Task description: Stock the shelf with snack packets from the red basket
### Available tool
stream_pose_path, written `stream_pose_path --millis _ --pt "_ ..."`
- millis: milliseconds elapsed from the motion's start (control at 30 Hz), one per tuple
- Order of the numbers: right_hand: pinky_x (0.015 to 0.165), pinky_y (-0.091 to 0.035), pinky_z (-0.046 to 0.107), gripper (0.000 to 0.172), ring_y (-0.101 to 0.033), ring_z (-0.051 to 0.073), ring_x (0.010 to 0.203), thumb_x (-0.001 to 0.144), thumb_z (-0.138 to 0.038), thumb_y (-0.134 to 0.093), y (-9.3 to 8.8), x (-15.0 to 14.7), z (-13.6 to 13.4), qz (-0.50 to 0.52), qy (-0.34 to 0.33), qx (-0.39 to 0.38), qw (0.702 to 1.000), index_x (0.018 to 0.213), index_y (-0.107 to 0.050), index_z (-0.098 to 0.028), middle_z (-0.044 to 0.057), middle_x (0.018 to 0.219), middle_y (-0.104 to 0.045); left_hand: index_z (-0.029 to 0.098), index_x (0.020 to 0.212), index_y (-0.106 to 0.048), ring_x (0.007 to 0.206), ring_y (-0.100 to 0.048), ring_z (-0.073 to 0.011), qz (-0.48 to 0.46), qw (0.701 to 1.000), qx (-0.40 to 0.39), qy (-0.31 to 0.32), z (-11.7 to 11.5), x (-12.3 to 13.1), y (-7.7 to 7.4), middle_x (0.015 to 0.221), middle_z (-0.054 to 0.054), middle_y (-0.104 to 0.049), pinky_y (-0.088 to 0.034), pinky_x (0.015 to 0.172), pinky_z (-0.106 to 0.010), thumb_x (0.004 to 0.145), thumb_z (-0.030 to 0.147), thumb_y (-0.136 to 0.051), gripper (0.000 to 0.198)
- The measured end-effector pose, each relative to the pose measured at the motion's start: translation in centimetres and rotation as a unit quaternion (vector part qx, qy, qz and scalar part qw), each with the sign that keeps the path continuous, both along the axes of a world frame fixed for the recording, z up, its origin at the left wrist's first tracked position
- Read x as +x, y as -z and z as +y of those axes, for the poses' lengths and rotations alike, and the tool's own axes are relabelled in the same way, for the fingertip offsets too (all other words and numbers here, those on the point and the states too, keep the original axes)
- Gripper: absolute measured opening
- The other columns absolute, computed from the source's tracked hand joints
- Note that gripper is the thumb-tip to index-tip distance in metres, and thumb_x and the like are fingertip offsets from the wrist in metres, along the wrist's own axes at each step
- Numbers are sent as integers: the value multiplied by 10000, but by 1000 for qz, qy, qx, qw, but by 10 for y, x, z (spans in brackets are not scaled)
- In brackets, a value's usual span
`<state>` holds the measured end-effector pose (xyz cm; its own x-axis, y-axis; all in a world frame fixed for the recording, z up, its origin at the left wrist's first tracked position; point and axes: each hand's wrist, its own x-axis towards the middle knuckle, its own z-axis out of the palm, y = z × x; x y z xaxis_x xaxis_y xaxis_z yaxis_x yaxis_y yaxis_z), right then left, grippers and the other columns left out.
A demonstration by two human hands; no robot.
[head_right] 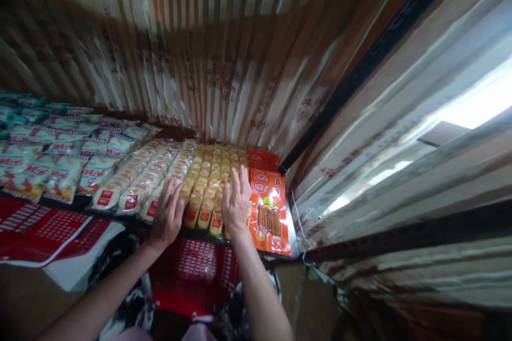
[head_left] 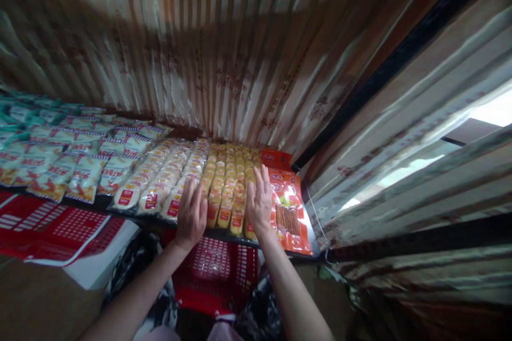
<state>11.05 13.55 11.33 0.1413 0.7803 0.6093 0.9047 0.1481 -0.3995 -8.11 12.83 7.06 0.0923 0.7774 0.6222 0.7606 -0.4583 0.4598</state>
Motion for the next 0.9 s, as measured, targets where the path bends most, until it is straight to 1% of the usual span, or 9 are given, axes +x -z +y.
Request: stream_pose_path --millis 67,167,267,333,467,600,667,767,900 --pt "1104 -313 482 522 -209 228 1433 983 -308 -251 19 -2 -33 18 29 28 999 1495 -180 -240 96 1567 -190 211 1493 -188 1452 -120 -271 23 1000 14 0 -22 1 11 1571 -106 -176 -276 1147 -501 963 223 -319 545" --pt "1097 -308 503 547 -155 243 1448 976 -306 -315 50 -9 -63 4 54 28 998 1495 -148 -261 110 1563 -193 190 1506 -133 1452 -75 -309 69 997 16 -8 -34 7 23 1577 -141 -120 -262 1138 -527 946 237 -386 617" --pt "1067 -314 547 594 -121 290 1450 963 -379 -355 74 -15 -70 -15 100 -4 995 1497 -145 -230 159 1562 -165 160 1501 -158 1449 -75 -330 112 994 3 -7 -31 14 31 1566 -175 -140 -249 1129 -543 927 291 -448 656" --pt "1062 -304 566 617 -110 313 1448 950 -424 -370 84 -17 -67 -33 111 -35 993 1495 -178 -205 174 1566 -138 161 1490 -207 1448 -84 -332 135 991 -2 1 -28 17 35 1556 -177 -181 -244 1123 -550 918 323 -468 649" --pt "1087 -257 575 591 -51 329 1450 948 -396 -380 91 -18 -61 -69 109 -63 990 1472 -271 -146 181 1576 -85 152 1449 -312 1448 -92 -326 168 986 -7 11 -25 21 39 1535 -187 -243 -239 1119 -550 908 333 -478 594" --pt "1079 -256 594 578 -72 328 1448 955 -384 -362 90 -20 -60 -81 114 -62 988 1484 -246 -182 175 1577 -78 122 1413 -375 1446 -80 -340 178 984 -13 4 -25 25 39 1523 -205 -263 -221 1121 -556 909 323 -481 553" --pt "1076 -261 591 561 -69 329 1448 957 -382 -357 90 -20 -61 -87 115 -58 988 1474 -273 -180 175 1576 -83 120 1408 -384 1446 -82 -341 177 984 -14 3 -25 26 39 1522 -202 -269 -217 1122 -555 912 320 -476 542" --pt "1085 -260 568 529 -53 330 1448 957 -391 -366 89 -19 -61 -100 120 -52 986 1421 -374 -136 191 1570 -91 147 1414 -380 1445 -106 -334 176 984 -11 2 -26 25 41 1520 -188 -283 -215 1123 -554 915 328 -474 540" --pt "1095 -253 548 506 -91 312 1445 960 -399 -368 91 -19 -59 -115 122 -47 985 1387 -426 -133 197 1552 -162 158 1422 -375 1438 -160 -320 183 983 -15 5 -26 24 43 1514 -179 -302 -218 1133 -528 920 340 -461 540"
